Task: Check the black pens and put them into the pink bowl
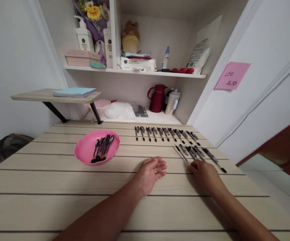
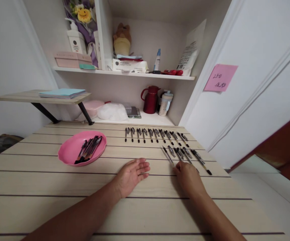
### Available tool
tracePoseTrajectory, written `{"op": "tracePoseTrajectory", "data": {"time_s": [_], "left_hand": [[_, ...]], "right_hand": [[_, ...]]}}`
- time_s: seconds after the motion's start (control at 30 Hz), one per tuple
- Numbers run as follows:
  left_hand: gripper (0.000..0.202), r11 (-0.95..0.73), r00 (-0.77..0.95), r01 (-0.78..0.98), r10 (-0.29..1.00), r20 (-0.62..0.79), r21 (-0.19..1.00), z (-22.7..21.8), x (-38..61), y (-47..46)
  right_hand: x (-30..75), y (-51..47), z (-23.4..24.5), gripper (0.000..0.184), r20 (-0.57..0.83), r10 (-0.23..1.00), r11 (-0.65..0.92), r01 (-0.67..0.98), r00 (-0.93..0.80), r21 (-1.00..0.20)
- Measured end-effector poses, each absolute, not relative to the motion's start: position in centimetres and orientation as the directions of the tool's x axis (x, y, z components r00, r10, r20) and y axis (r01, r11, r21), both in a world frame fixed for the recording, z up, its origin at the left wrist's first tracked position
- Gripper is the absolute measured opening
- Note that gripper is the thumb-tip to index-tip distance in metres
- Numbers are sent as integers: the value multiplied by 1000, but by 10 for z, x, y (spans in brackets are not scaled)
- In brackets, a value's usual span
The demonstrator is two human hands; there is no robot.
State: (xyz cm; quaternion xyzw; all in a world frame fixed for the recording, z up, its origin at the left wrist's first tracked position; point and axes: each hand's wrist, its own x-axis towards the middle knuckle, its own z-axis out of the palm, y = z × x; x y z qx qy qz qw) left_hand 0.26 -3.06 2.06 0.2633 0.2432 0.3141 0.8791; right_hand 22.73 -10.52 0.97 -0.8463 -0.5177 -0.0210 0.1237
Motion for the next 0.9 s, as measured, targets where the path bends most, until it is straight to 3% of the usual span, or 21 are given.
{"op": "tracePoseTrajectory", "data": {"time_s": [0.37,0.9], "left_hand": [[27,653,706,-404,668,-235,641,17,2,-29],[25,646,704,-398,671,-234,652,17,2,-29]], "right_hand": [[228,-96,9,22,173,860,-481,876,480,-38],[224,-95,12,25,166,843,-514,857,511,-28]]}}
